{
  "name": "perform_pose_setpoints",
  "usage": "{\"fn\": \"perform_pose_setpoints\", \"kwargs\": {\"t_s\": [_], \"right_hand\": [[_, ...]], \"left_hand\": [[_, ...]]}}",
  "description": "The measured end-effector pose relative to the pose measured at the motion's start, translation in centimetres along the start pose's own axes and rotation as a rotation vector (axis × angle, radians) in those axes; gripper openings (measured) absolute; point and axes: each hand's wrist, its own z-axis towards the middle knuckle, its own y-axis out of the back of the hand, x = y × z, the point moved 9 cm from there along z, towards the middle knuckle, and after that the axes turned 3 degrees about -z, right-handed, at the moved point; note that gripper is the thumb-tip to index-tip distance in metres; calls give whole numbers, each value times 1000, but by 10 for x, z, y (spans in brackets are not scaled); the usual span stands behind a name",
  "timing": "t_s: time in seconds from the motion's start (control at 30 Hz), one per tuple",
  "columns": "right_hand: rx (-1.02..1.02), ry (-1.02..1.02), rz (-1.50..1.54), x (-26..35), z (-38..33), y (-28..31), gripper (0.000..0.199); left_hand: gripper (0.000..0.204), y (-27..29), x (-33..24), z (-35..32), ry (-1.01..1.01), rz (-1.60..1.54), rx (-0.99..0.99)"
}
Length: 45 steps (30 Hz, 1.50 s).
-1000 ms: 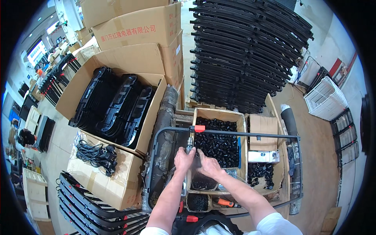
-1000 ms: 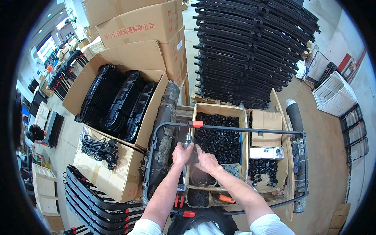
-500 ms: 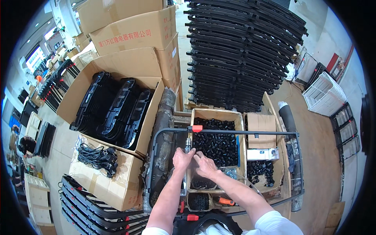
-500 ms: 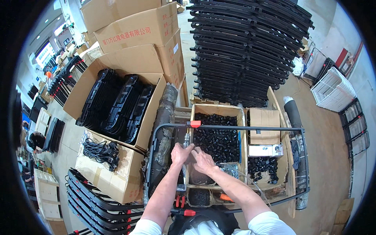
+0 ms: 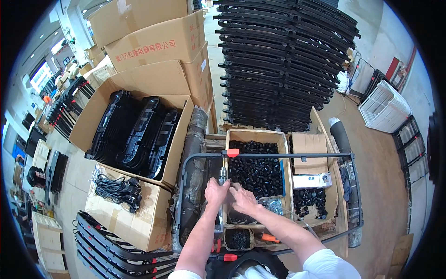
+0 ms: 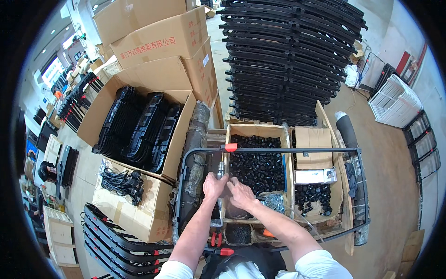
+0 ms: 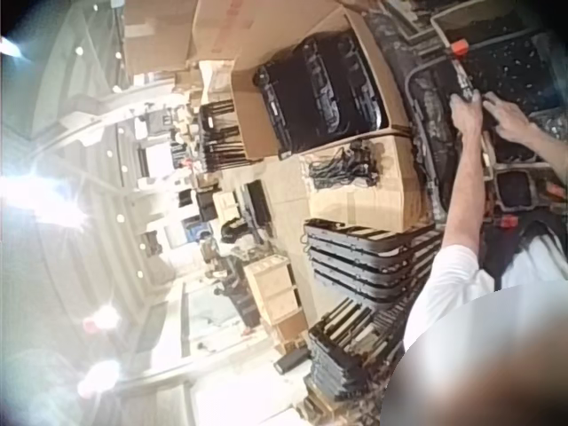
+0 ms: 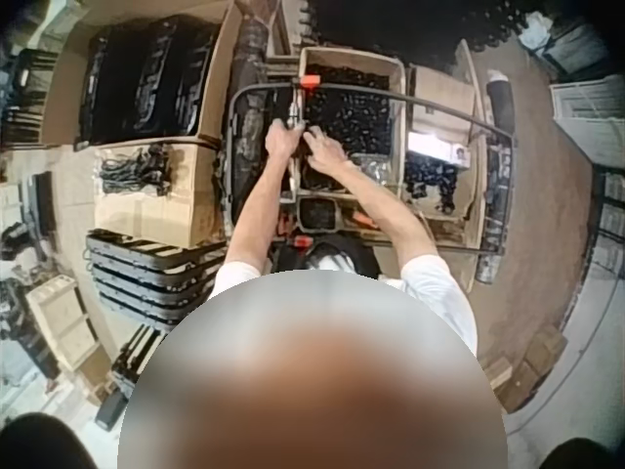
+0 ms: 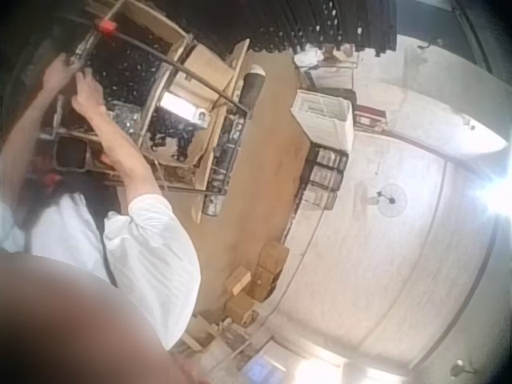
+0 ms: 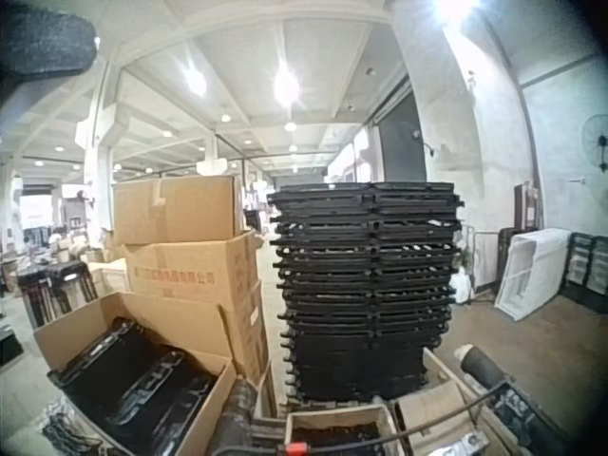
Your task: Assembling components of an outdoor power tool using manual and power tools at a manufacturing station.
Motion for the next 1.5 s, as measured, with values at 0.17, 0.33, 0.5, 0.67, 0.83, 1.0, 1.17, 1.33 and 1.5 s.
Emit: {"fn": "perform_pose_setpoints", "kwargs": {"t_s": [0.17,0.33,0.5,0.67,0.83,1.0,1.17,1.33,1.5], "right_hand": [[-1,13,-40,7,-10,13,56],[31,-85,-57,-20,-23,21,73],[59,-122,-45,-31,-23,24,83],[96,-141,-33,-32,-24,25,84],[63,-102,-44,-32,-22,26,76],[86,-143,-19,-40,-20,19,76],[74,-155,-28,-43,-16,16,83],[80,-152,-30,-47,-13,15,91],[60,-134,-17,-46,-11,21,93]], "left_hand": [[63,1,-3,-12,-10,3,-7],[61,-10,-32,-28,-99,46,4],[62,-22,-33,-28,-121,48,-3],[63,-26,-33,-28,-97,52,45],[61,-20,-39,-29,-140,52,-20],[60,-19,-43,-26,-119,36,10],[61,-20,-40,-20,-71,42,40],[62,-23,-41,-14,-48,56,42],[64,-24,-43,-11,-22,60,56]]}}
